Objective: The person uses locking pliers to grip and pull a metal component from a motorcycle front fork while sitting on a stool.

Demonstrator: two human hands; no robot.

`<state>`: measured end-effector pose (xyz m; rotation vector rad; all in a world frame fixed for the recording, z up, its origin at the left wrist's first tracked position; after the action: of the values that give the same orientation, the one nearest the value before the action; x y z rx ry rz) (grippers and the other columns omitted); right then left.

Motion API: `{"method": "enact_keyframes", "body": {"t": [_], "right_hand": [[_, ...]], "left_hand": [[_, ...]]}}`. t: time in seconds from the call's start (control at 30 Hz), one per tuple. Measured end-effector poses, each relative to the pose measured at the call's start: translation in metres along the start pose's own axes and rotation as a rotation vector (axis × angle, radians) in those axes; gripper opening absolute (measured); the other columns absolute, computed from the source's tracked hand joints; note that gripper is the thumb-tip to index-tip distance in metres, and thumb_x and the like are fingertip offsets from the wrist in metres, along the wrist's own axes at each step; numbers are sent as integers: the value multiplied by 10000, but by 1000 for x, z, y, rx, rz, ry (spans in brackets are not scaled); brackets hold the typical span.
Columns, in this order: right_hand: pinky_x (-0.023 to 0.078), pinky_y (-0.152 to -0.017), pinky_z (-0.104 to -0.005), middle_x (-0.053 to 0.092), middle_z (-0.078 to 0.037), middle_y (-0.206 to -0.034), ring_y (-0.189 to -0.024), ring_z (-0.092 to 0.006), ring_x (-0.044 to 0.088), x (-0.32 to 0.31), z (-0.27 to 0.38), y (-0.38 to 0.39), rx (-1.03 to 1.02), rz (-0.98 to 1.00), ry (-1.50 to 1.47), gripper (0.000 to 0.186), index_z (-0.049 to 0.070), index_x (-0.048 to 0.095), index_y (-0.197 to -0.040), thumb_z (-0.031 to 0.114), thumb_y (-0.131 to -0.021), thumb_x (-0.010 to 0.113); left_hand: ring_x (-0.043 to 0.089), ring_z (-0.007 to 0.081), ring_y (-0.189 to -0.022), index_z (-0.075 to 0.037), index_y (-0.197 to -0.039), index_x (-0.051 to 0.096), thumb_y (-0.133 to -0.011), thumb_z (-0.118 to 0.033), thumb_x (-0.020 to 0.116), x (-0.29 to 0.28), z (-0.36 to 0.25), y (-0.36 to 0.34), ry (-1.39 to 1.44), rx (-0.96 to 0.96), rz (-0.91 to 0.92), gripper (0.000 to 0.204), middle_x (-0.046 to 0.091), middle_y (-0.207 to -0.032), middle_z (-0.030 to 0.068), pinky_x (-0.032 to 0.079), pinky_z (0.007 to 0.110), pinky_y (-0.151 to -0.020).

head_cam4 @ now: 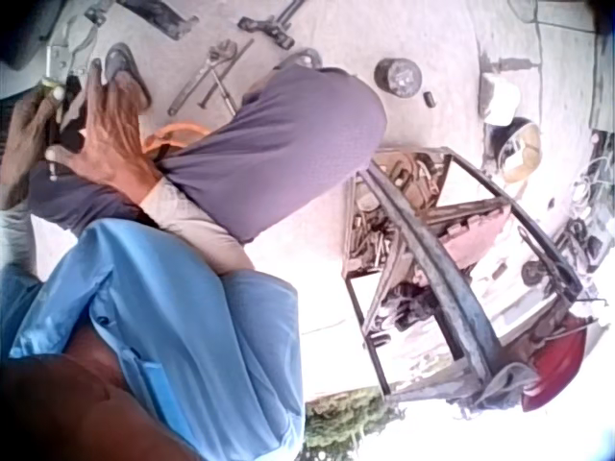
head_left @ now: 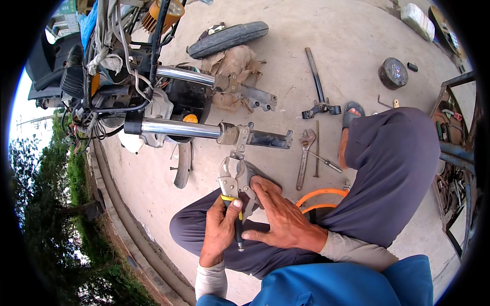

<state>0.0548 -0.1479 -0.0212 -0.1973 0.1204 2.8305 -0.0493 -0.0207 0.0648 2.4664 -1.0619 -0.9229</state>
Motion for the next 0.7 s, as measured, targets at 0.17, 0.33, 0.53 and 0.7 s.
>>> {"method": "enact_keyframes", "body": {"t": [0.17,0.33,0.53,0.7], "right_hand": [[523,-817,-474,601,-289,-1164,-946,-410,653,5,-2,1,102,143,-311,822,-6,276,-1511,490,-962,632],[483,-765,-463,630,-236,-927,-841,-371,624,21,17,-3,172,157,-572,405,-1,472,-1191,383,-1068,509],[457,-686,-373,537,-107,-793,-710,-202,537,54,39,-12,211,76,-923,310,14,494,-1130,321,-1101,459],[409,-532,-269,425,11,-713,-621,-66,433,64,52,-22,285,118,-1219,290,76,450,-1041,360,-1099,457]], "left_hand": [[600,111,-867,67,-1190,631,-1057,-283,574,-27,-13,-7,-52,-22,74,379,701,-992,73,478,258,-802],[621,107,-902,54,-1140,645,-1053,-246,588,-44,-35,-15,-20,-58,145,317,718,-978,77,500,260,-822],[646,118,-909,81,-1150,633,-1033,-190,616,-66,-74,-31,-177,-94,296,295,728,-995,109,514,258,-839],[680,166,-1029,107,-1267,576,-1008,-111,635,-77,-94,-39,-279,-52,390,343,724,-1086,150,525,295,-921]]}}
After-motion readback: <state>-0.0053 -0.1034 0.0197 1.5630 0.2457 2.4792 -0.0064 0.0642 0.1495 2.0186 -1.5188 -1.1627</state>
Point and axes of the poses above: each hand's wrist, its own y-axis away from the middle knuckle, its own x-axis out of the palm, z = x × y, the point moved 1 cm from there along -y, towards the middle knuckle
